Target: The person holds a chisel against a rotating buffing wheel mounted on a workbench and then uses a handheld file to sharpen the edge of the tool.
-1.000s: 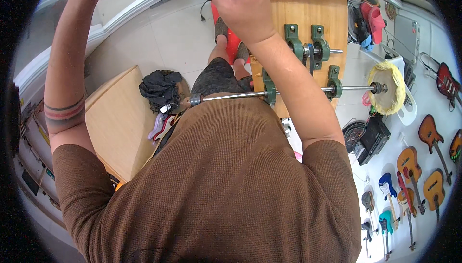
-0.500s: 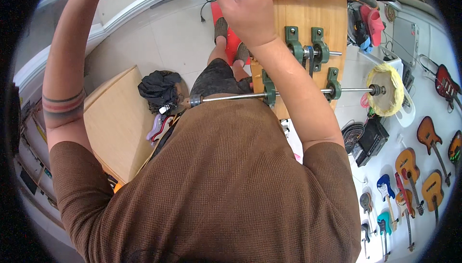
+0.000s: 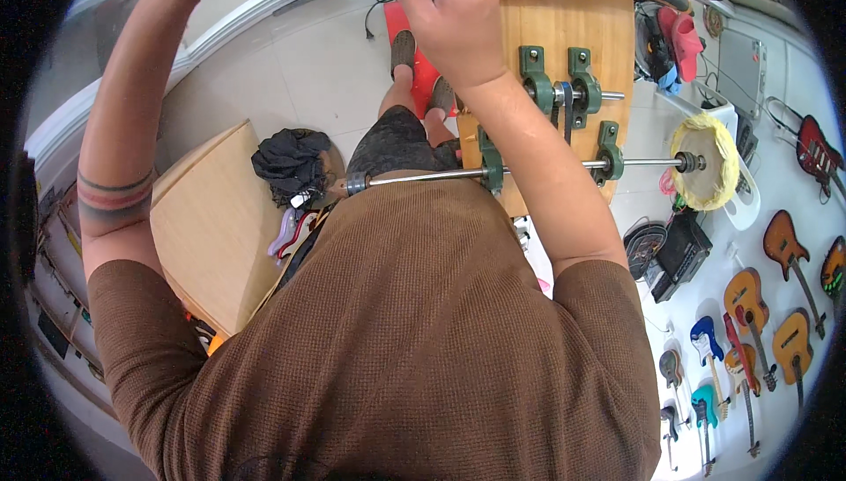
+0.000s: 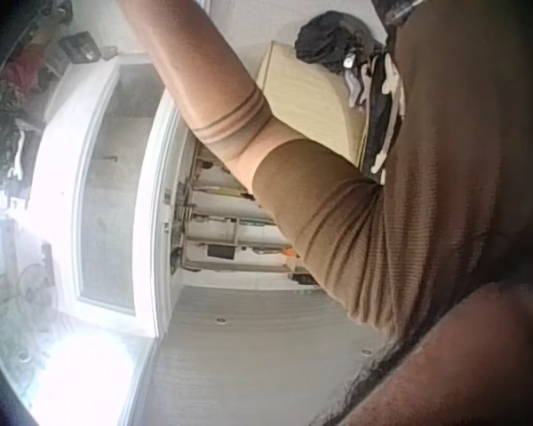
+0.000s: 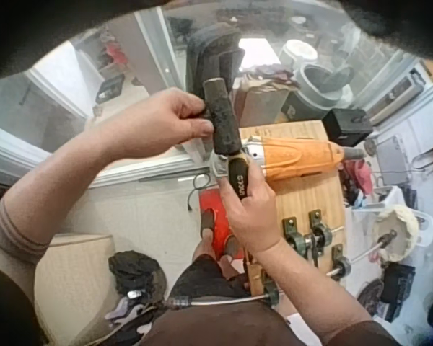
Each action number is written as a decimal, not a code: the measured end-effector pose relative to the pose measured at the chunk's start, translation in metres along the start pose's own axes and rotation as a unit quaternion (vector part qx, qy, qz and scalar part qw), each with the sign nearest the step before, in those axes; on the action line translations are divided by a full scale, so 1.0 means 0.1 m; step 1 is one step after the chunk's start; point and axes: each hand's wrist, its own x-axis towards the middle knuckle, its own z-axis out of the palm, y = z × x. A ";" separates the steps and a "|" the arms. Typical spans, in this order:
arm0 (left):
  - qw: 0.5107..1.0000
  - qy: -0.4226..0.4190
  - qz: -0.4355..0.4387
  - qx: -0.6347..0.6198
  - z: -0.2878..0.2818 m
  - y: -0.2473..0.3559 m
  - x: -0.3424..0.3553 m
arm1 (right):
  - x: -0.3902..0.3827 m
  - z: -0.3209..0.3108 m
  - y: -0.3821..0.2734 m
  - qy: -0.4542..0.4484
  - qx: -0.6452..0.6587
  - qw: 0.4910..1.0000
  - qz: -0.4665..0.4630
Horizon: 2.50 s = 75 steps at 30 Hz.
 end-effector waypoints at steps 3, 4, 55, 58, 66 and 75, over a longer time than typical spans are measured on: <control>0.998 0.003 -0.059 0.015 -0.18 0.13 0.06 | -0.03 0.00 0.08 0.016 0.024 1.000 0.010; 0.997 0.029 -0.066 -0.025 -0.19 0.06 0.11 | -0.04 0.02 0.09 0.021 0.031 0.999 0.002; 0.996 0.052 -0.043 -0.058 -0.18 -0.08 0.08 | 0.07 0.10 0.10 0.063 0.009 0.992 -0.111; 0.999 -0.003 -0.026 0.046 -0.14 0.02 0.02 | 0.05 0.04 0.05 0.051 0.015 0.997 -0.061; 0.997 -0.024 -0.053 0.048 -0.15 0.09 0.04 | 0.07 0.07 0.03 0.036 0.050 0.998 -0.027; 0.996 -0.039 -0.046 0.060 -0.16 0.01 0.11 | 0.05 0.06 0.05 0.024 0.022 0.999 -0.011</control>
